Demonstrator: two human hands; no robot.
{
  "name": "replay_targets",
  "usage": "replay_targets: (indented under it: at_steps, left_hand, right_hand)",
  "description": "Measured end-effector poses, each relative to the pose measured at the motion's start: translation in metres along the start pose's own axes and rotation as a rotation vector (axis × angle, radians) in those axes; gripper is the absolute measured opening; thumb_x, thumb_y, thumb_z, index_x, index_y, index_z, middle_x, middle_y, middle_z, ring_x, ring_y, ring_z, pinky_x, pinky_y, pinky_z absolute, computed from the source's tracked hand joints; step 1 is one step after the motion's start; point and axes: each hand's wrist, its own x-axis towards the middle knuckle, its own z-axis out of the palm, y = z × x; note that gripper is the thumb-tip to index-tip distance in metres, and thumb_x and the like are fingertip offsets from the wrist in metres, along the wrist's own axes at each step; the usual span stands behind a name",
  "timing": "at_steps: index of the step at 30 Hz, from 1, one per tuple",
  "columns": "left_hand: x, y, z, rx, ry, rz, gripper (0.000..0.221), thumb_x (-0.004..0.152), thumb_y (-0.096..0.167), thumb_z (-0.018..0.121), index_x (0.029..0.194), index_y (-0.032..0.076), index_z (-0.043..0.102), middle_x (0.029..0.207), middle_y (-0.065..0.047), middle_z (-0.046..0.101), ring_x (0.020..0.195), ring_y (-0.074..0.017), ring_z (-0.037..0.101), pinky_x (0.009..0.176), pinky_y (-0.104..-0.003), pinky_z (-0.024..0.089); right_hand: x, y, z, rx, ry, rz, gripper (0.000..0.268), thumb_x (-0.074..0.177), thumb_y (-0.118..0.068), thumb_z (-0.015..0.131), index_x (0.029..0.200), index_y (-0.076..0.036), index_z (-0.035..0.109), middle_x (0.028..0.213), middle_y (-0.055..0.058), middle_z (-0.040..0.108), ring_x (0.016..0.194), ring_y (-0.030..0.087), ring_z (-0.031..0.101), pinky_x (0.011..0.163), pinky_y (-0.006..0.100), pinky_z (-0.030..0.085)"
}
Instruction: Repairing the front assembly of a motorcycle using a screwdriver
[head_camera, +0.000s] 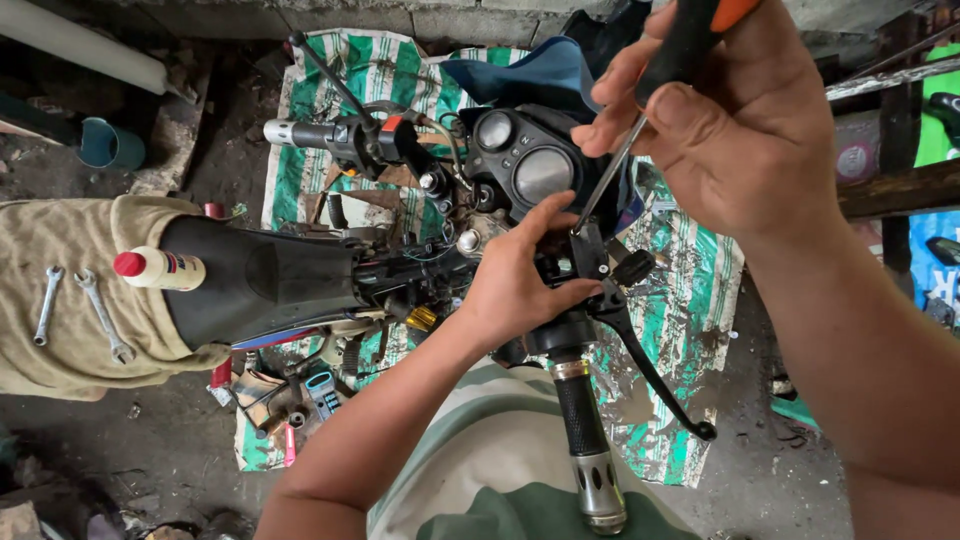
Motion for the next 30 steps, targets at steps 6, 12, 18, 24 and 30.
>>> replay_targets:
  at_steps: [6, 12, 18, 24, 30]
  left_hand:
    - [0.001, 0.003, -0.002, -0.002, -0.006, 0.023, 0.096, 0.077, 0.033, 0.099, 0.159, 0.017, 0.051, 0.139, -0.003, 0.079, 0.113, -0.0181, 0.079, 0.105, -0.032, 0.06]
    - [0.002, 0.0, -0.002, 0.041, -0.005, 0.08, 0.087, 0.08, 0.034, 0.097, 0.155, 0.015, 0.057, 0.14, -0.008, 0.079, 0.129, -0.0215, 0.078, 0.111, -0.035, 0.059]
    - [0.003, -0.005, -0.001, 0.094, 0.004, 0.126, 0.078, 0.082, 0.038, 0.095, 0.148, 0.01, 0.065, 0.144, -0.012, 0.077, 0.131, -0.0283, 0.076, 0.111, -0.04, 0.059]
    - [0.005, 0.0, -0.004, 0.064, -0.009, 0.109, 0.079, 0.08, 0.034, 0.095, 0.149, 0.01, 0.064, 0.142, -0.011, 0.078, 0.128, -0.0261, 0.077, 0.109, -0.038, 0.059]
    - [0.007, 0.002, -0.006, 0.039, -0.035, 0.096, 0.084, 0.079, 0.032, 0.097, 0.151, 0.01, 0.061, 0.142, -0.011, 0.077, 0.128, -0.0255, 0.076, 0.111, -0.037, 0.059]
  right_hand:
    - [-0.002, -0.007, 0.001, -0.061, -0.016, 0.002, 0.034, 0.123, -0.006, 0.052, 0.154, -0.012, 0.043, 0.14, 0.029, 0.063, 0.114, 0.043, 0.076, 0.111, 0.054, 0.072]
    - [-0.002, 0.0, -0.009, -0.027, 0.022, -0.004, 0.034, 0.124, -0.002, 0.053, 0.156, -0.013, 0.045, 0.142, 0.029, 0.063, 0.109, 0.042, 0.077, 0.115, 0.056, 0.073]
    - [0.001, 0.009, -0.015, -0.036, 0.052, -0.005, 0.034, 0.124, -0.002, 0.053, 0.155, -0.013, 0.045, 0.141, 0.025, 0.06, 0.13, 0.041, 0.071, 0.113, 0.059, 0.074]
    - [0.003, 0.001, 0.01, -0.119, 0.053, -0.032, 0.033, 0.12, 0.004, 0.056, 0.148, -0.009, 0.043, 0.135, 0.03, 0.065, 0.105, 0.044, 0.08, 0.102, 0.052, 0.075]
    - [0.009, -0.002, 0.033, -0.226, 0.128, -0.055, 0.061, 0.114, 0.015, 0.07, 0.155, -0.016, 0.035, 0.122, 0.032, 0.067, 0.091, 0.04, 0.078, 0.093, 0.051, 0.076]
